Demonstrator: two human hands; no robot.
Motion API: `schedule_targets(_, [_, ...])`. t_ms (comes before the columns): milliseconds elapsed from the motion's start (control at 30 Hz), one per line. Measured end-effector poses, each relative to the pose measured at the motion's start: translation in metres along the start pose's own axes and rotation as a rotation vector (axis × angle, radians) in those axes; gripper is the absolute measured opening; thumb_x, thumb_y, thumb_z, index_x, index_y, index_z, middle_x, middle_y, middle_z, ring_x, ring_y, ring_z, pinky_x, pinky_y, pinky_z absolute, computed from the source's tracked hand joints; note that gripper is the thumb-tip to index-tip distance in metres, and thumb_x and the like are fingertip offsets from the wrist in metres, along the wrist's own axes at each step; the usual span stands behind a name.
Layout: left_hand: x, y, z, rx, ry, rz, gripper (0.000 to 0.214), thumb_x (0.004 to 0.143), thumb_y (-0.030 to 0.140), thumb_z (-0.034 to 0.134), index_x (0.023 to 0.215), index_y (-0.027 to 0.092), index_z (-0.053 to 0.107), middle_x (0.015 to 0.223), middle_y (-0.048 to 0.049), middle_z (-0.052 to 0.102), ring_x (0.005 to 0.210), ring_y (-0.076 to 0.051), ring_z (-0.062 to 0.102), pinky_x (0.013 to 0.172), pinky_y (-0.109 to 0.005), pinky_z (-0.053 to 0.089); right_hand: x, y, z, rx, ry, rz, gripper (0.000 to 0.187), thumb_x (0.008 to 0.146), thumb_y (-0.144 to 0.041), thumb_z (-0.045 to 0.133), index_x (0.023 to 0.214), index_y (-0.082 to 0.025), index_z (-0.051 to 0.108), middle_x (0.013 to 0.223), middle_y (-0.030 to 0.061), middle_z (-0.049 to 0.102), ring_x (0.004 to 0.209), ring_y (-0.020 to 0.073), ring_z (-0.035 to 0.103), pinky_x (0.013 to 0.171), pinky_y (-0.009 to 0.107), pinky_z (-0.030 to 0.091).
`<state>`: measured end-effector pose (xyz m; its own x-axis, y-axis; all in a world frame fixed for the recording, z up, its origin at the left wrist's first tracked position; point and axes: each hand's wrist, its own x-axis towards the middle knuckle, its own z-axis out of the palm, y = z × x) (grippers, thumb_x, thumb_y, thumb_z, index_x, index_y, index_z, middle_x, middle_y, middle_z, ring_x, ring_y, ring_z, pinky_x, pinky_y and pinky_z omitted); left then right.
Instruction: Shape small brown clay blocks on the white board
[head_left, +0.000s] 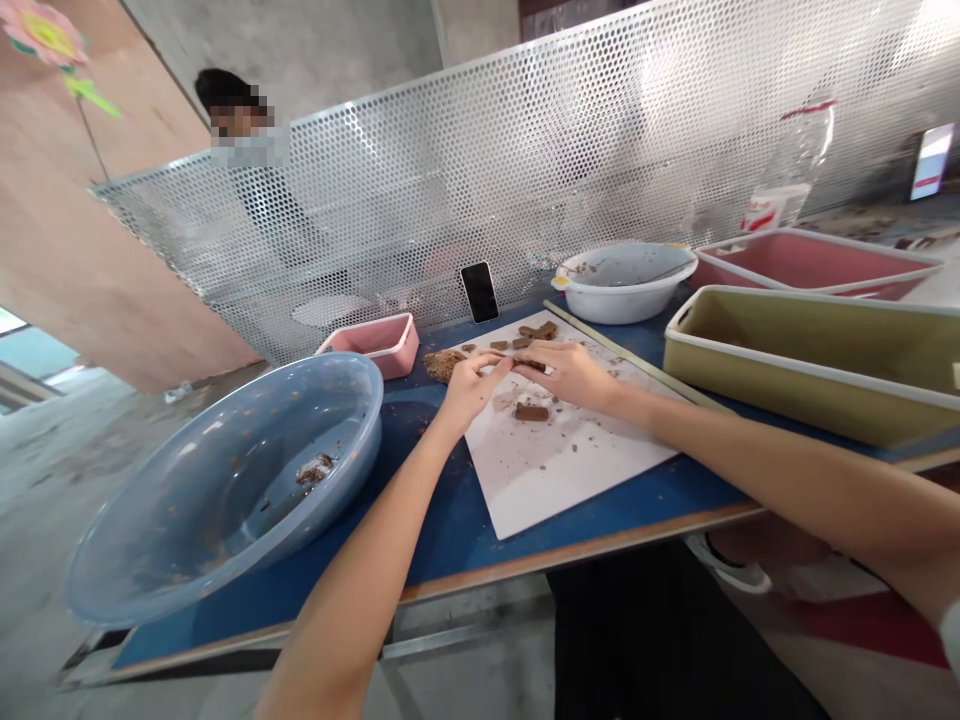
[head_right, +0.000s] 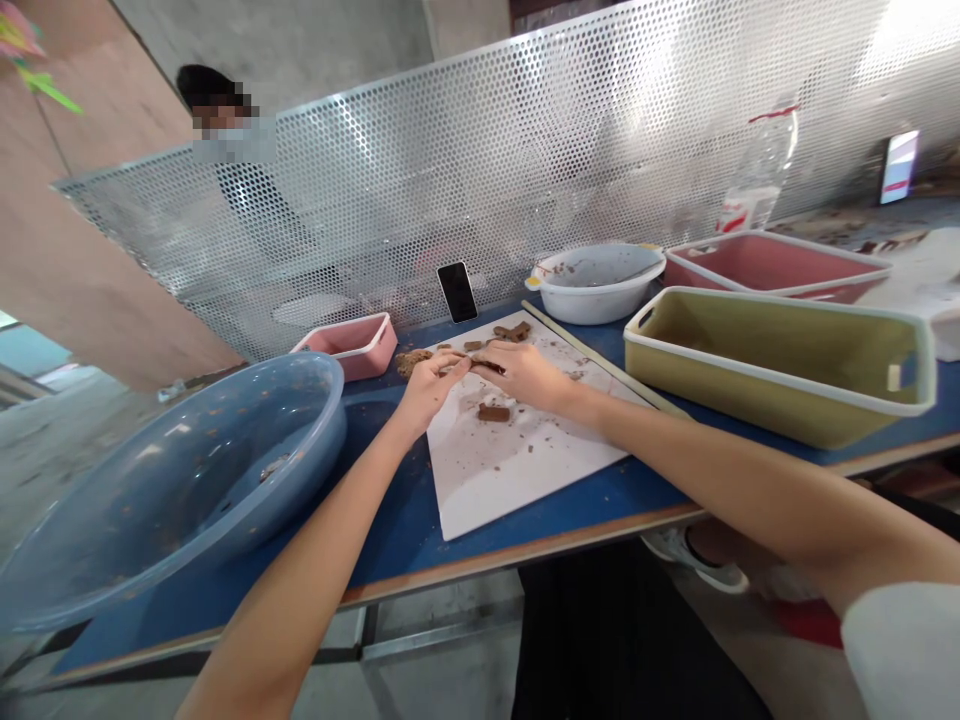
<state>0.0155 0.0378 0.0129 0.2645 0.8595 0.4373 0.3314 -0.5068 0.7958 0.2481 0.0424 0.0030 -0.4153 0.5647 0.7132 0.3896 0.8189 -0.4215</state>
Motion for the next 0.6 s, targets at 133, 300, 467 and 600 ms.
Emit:
schedule_targets(133, [0.001, 0.0, 0.003, -0.147, -0.029, -0.018, 0.061, 0.096, 0.08, 0.079, 0.099, 0.02, 0.086, 0.126, -0.0135, 0.08, 0.125, -0.031, 0.073, 0.112, -0.043, 0.057, 0.001, -0.01, 0.001, 0.087, 0.087, 0.126, 0.032, 0.109, -0.05, 0.067, 0.111, -0.025, 0.087, 0.106, 0.0083, 0.086, 0.096, 0.0265, 0.079, 0.094, 0.044, 0.065])
schedule_targets(300, [0.004, -0.008, 0.0, -0.157, 0.02, -0.028, 0.063, 0.1, 0.082, 0.072, 0.103, 0.02, 0.085, 0.123, -0.0127, 0.081, 0.119, -0.029, 0.074, 0.108, -0.043, 0.058, 0.003, -0.011, 0.004, 0.249, 0.163, 0.3, 0.04, 0.104, -0.059, 0.072, 0.111, -0.022, 0.085, 0.1, 0.008, 0.085, 0.086, 0.0248, 0.075, 0.08, 0.041, 0.062])
schedule_targets(467, [0.007, -0.022, -0.02, 0.356, 0.043, 0.069, 0.041, 0.1, 0.063, 0.084, 0.094, 0.023, 0.089, 0.116, -0.0113, 0.08, 0.123, -0.032, 0.07, 0.121, -0.053, 0.05, 0.013, -0.003, -0.014, 0.147, 0.064, 0.235, 0.04, 0.11, -0.06, 0.062, 0.109, -0.023, 0.078, 0.101, 0.0084, 0.082, 0.091, 0.0273, 0.074, 0.089, 0.045, 0.06])
schedule_targets(600, [0.002, -0.029, -0.023, 0.604, -0.001, 0.065, 0.012, 0.098, 0.037, 0.09, 0.096, 0.025, 0.093, 0.117, -0.0108, 0.08, 0.125, -0.034, 0.064, 0.122, -0.057, 0.045, 0.011, -0.005, -0.043, -0.092, -0.285, 0.101, 0.039, 0.113, -0.056, 0.06, 0.094, -0.025, 0.072, 0.101, 0.0088, 0.079, 0.093, 0.029, 0.073, 0.093, 0.046, 0.056])
